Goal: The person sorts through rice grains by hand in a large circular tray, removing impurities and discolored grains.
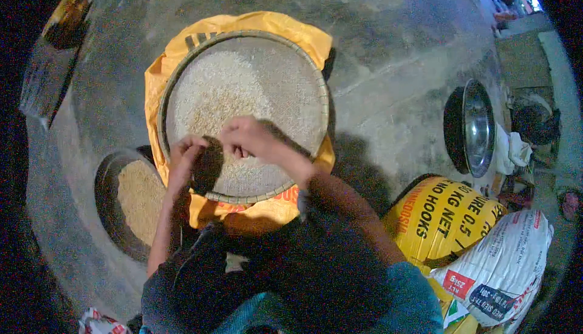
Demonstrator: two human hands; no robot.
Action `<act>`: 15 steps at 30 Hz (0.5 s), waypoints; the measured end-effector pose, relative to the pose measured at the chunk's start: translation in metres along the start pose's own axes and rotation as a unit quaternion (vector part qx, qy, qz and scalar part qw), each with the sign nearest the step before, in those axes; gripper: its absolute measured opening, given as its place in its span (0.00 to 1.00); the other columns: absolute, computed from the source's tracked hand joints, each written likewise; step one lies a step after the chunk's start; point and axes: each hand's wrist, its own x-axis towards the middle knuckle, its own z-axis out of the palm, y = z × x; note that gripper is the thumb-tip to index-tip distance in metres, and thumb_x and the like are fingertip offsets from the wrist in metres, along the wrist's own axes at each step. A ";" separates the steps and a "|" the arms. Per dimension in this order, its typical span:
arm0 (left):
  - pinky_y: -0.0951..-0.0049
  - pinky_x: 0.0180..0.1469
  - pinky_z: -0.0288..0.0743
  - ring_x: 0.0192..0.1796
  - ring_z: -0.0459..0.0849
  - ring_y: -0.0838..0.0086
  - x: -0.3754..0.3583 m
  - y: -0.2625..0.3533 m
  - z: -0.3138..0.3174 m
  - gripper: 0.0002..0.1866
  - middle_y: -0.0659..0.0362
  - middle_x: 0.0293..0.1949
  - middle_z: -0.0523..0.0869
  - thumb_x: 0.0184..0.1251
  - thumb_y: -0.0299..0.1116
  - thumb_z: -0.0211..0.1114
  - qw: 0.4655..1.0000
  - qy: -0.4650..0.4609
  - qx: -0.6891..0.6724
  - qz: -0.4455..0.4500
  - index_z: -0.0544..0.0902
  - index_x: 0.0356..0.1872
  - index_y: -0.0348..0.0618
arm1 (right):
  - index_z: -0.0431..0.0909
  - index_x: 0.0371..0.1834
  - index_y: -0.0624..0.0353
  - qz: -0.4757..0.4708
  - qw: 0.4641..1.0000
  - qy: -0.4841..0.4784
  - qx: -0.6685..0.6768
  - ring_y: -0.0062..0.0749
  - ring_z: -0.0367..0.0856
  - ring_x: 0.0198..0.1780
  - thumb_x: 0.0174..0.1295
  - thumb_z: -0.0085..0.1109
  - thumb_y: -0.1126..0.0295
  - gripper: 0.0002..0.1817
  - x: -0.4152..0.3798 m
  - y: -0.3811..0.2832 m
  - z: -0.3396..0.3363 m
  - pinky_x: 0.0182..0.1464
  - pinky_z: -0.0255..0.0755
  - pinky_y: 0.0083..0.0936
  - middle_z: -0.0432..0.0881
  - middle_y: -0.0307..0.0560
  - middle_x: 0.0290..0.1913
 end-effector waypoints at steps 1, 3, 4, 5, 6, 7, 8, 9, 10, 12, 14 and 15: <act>0.76 0.38 0.73 0.32 0.80 0.78 -0.005 0.005 0.005 0.08 0.60 0.30 0.85 0.64 0.26 0.57 1.000 0.006 0.005 -0.010 0.85 0.33 0.39 | 0.78 0.30 0.58 0.006 1.000 -0.008 0.008 0.20 0.74 0.23 0.58 0.57 0.72 0.03 0.000 0.003 -0.003 0.23 0.66 0.17 0.76 0.36 0.23; 0.72 0.38 0.76 0.33 0.84 0.71 -0.010 0.021 0.017 0.08 0.57 0.32 0.87 0.64 0.31 0.62 0.975 0.011 0.216 0.042 0.86 0.38 0.40 | 0.76 0.29 0.60 -0.045 0.989 -0.007 0.139 0.19 0.74 0.22 0.56 0.57 0.73 0.02 0.001 0.005 -0.007 0.22 0.64 0.15 0.75 0.37 0.23; 0.72 0.38 0.76 0.33 0.84 0.71 -0.012 0.021 0.020 0.08 0.57 0.32 0.87 0.64 0.31 0.62 0.975 0.015 0.218 0.035 0.86 0.38 0.40 | 0.76 0.29 0.60 -0.040 0.989 -0.012 0.142 0.19 0.74 0.22 0.56 0.57 0.73 0.02 0.002 0.006 -0.012 0.22 0.64 0.15 0.75 0.37 0.23; 0.68 0.38 0.77 0.33 0.85 0.67 -0.013 0.020 0.023 0.08 0.55 0.33 0.88 0.63 0.33 0.65 0.952 0.009 0.287 0.107 0.87 0.38 0.41 | 0.78 0.29 0.61 -0.034 0.995 0.013 0.097 0.20 0.75 0.23 0.56 0.59 0.71 0.05 0.003 0.006 -0.017 0.23 0.66 0.17 0.77 0.37 0.23; 0.65 0.38 0.78 0.34 0.87 0.62 -0.014 0.020 0.024 0.09 0.53 0.34 0.88 0.61 0.36 0.68 0.919 0.001 0.352 0.179 0.87 0.38 0.42 | 0.79 0.30 0.62 -0.029 0.998 0.038 0.051 0.20 0.77 0.24 0.55 0.61 0.69 0.07 0.004 0.007 -0.019 0.24 0.69 0.19 0.79 0.37 0.24; 0.65 0.38 0.78 0.34 0.87 0.62 -0.013 0.016 0.023 0.09 0.53 0.34 0.88 0.61 0.36 0.68 0.919 0.002 0.352 0.175 0.87 0.38 0.42 | 0.79 0.30 0.62 -0.027 0.998 0.036 0.052 0.20 0.77 0.24 0.55 0.61 0.69 0.07 0.004 0.010 -0.018 0.24 0.69 0.19 0.79 0.37 0.24; 0.62 0.39 0.78 0.36 0.86 0.58 -0.012 0.012 0.024 0.11 0.52 0.36 0.88 0.60 0.38 0.69 0.912 -0.002 0.366 0.185 0.87 0.38 0.43 | 0.80 0.30 0.61 -0.067 0.990 0.083 -0.088 0.24 0.79 0.24 0.56 0.60 0.68 0.07 0.004 0.009 -0.016 0.26 0.71 0.22 0.80 0.38 0.24; 0.59 0.40 0.78 0.38 0.86 0.54 -0.011 0.009 0.024 0.12 0.51 0.37 0.88 0.58 0.40 0.71 0.904 -0.006 0.381 0.196 0.87 0.38 0.43 | 0.81 0.31 0.61 -0.106 0.960 0.128 -0.225 0.28 0.80 0.25 0.56 0.59 0.67 0.08 0.003 0.009 -0.014 0.29 0.73 0.26 0.80 0.40 0.24; 0.59 0.40 0.78 0.38 0.86 0.54 -0.011 0.006 0.024 0.12 0.51 0.37 0.88 0.58 0.40 0.71 0.904 -0.006 0.382 0.193 0.87 0.38 0.43 | 0.81 0.31 0.61 -0.105 0.961 0.127 -0.223 0.28 0.80 0.25 0.56 0.59 0.67 0.08 0.002 0.011 -0.015 0.29 0.73 0.26 0.80 0.40 0.24; 0.65 0.37 0.77 0.33 0.86 0.63 -0.010 0.006 0.024 0.11 0.55 0.32 0.88 0.61 0.37 0.69 0.910 -0.004 0.372 0.184 0.86 0.37 0.40 | 0.82 0.36 0.61 -0.160 0.898 0.145 -0.383 0.28 0.80 0.26 0.57 0.62 0.67 0.09 0.001 0.012 -0.016 0.29 0.71 0.26 0.79 0.41 0.23; 0.69 0.37 0.76 0.32 0.83 0.70 -0.006 0.002 0.019 0.10 0.59 0.30 0.86 0.63 0.36 0.67 0.961 -0.033 0.241 0.129 0.85 0.36 0.39 | 0.82 0.36 0.60 -0.159 0.881 0.146 -0.421 0.32 0.80 0.26 0.57 0.62 0.67 0.09 -0.001 0.011 -0.013 0.31 0.72 0.27 0.80 0.45 0.24; 0.73 0.36 0.74 0.31 0.81 0.77 -0.003 0.000 0.018 0.09 0.62 0.28 0.85 0.65 0.34 0.65 0.990 -0.060 0.103 0.074 0.84 0.35 0.38 | 0.83 0.36 0.59 -0.159 0.861 0.148 -0.461 0.36 0.81 0.27 0.56 0.62 0.67 0.09 -0.001 0.009 -0.012 0.33 0.74 0.29 0.81 0.48 0.26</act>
